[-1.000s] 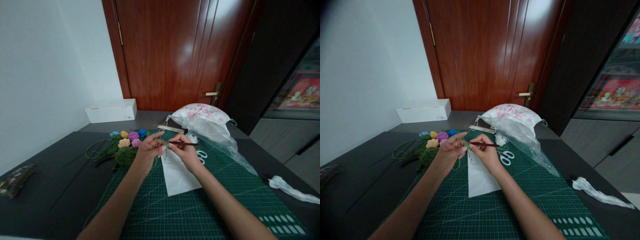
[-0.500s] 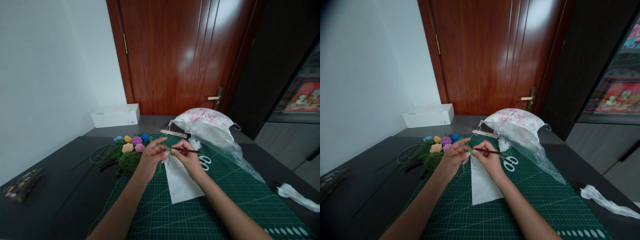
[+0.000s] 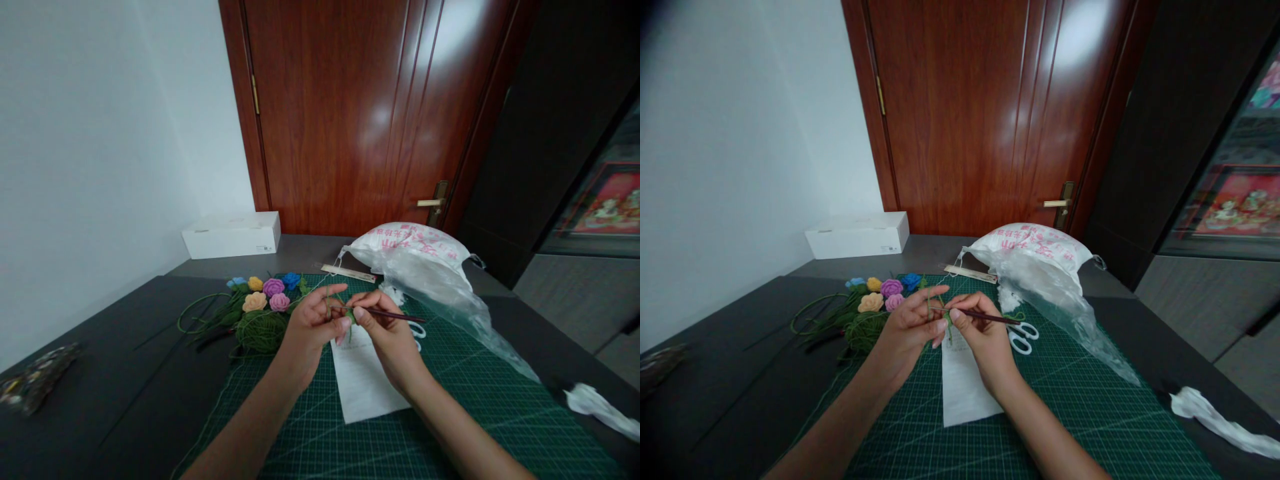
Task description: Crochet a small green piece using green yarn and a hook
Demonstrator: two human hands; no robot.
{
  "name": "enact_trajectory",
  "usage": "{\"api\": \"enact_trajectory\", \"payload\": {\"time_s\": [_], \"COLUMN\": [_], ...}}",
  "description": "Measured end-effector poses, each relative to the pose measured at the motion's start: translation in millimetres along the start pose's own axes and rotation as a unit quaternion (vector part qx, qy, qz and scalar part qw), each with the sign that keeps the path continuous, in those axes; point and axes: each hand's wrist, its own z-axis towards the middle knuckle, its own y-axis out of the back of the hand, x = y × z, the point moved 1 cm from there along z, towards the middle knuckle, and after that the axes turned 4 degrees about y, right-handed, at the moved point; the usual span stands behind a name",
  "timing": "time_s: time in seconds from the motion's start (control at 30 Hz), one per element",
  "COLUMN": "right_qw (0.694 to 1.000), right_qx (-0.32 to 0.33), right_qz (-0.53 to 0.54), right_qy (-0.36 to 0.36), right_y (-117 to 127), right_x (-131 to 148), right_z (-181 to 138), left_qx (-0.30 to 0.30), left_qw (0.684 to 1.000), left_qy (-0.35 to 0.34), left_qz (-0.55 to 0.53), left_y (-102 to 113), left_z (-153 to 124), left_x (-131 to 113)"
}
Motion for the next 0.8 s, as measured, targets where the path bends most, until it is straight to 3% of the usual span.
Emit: {"api": "enact_trajectory", "payload": {"time_s": [0.2, 0.5, 0.8], "right_qw": [1.000, 0.998, 0.998], "right_qx": [0.020, -0.027, -0.050], "right_qz": [0.012, 0.044, 0.035], "right_qy": [0.004, -0.027, -0.027], "right_y": [-1, 3, 11], "right_x": [15, -16, -11], "right_z": [16, -12, -19], "left_qx": [0.005, -0.027, -0.031], "left_qw": [1.000, 0.999, 0.998], "left_qy": [-0.004, 0.014, 0.035], "left_qz": [0.022, 0.020, 0.038], "left_y": [-10, 2, 2], "left_z": [10, -3, -9], "left_x": [-17, 13, 14]}}
